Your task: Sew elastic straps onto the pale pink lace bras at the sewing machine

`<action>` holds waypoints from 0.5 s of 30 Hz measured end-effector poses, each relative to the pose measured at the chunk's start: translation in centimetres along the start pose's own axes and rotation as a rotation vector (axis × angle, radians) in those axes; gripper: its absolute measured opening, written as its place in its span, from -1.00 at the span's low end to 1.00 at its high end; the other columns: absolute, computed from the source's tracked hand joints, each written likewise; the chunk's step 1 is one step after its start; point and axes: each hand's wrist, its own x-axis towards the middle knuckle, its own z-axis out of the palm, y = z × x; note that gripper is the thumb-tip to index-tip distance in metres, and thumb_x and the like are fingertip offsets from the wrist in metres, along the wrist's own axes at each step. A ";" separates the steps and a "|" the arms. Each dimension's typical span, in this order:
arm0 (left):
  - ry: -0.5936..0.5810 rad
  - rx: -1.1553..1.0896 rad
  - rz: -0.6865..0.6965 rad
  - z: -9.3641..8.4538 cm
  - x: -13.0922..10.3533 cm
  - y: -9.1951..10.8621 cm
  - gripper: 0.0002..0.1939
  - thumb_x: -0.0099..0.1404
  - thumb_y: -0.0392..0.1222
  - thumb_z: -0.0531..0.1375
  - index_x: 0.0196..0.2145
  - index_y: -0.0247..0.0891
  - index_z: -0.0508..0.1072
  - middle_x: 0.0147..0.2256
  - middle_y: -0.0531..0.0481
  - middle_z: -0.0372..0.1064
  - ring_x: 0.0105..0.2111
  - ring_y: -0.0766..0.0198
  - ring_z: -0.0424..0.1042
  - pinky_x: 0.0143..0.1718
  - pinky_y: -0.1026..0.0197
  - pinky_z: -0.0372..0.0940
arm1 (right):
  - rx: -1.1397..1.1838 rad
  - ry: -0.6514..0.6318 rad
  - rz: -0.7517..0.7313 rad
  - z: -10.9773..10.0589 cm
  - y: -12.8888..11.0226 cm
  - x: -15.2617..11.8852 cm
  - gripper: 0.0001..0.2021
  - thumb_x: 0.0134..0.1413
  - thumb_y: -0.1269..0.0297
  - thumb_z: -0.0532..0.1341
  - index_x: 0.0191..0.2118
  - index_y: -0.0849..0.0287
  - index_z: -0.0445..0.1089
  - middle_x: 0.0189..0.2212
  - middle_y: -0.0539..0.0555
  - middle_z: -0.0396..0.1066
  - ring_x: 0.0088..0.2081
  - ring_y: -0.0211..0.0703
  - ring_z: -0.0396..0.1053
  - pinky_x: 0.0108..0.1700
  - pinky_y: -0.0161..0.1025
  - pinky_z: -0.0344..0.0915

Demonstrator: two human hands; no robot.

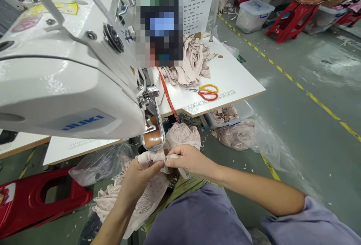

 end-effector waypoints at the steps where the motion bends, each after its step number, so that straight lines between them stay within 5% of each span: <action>1: 0.031 -0.011 0.010 0.2 0.0 0.1 -0.68 0.11 0.01 0.38 -0.43 -0.35 0.52 -0.45 -0.06 0.50 -0.42 0.23 0.42 -0.36 0.24 0.30 | -0.064 0.031 -0.032 0.1 0.1 0.0 -0.76 0.03 0.11 0.30 -0.33 0.22 0.50 -0.49 -0.05 0.35 -0.45 -0.28 0.21 -0.41 -0.34 0.08; 8: 0.128 -0.025 0.071 0.8 -0.9 0.4 -0.72 0.15 -0.02 0.36 -0.44 -0.31 0.49 -0.45 -0.04 0.49 -0.39 0.20 0.44 -0.30 0.21 0.36 | -0.507 0.171 -0.375 0.3 -0.8 0.2 -0.90 -0.03 0.37 0.18 -0.45 0.19 0.45 -0.53 -0.02 0.30 -0.45 -0.26 0.21 -0.40 -0.31 0.08; 13: 0.269 -0.261 0.221 -0.1 -2.4 -3.3 -0.43 0.14 0.32 0.28 -0.09 -0.16 0.49 -0.22 -0.10 0.55 -0.21 0.04 0.52 -0.17 0.07 0.41 | -0.118 -0.055 -0.108 -0.7 -3.8 0.6 -0.82 -0.14 0.21 0.27 -0.39 0.19 0.46 -0.61 -0.07 0.28 -0.56 -0.31 0.13 -0.51 -0.35 0.06; 15: 0.234 -0.460 0.303 0.5 -2.8 -4.8 -0.18 0.16 0.55 0.04 0.20 0.01 0.29 -0.12 -0.11 0.54 -0.16 -0.01 0.53 -0.16 -0.01 0.42 | -0.006 -0.119 -0.051 -1.0 -5.4 0.8 -0.80 -0.21 0.19 0.30 -0.40 0.18 0.44 -0.57 -0.05 0.35 -0.52 -0.28 0.23 -0.45 -0.33 0.15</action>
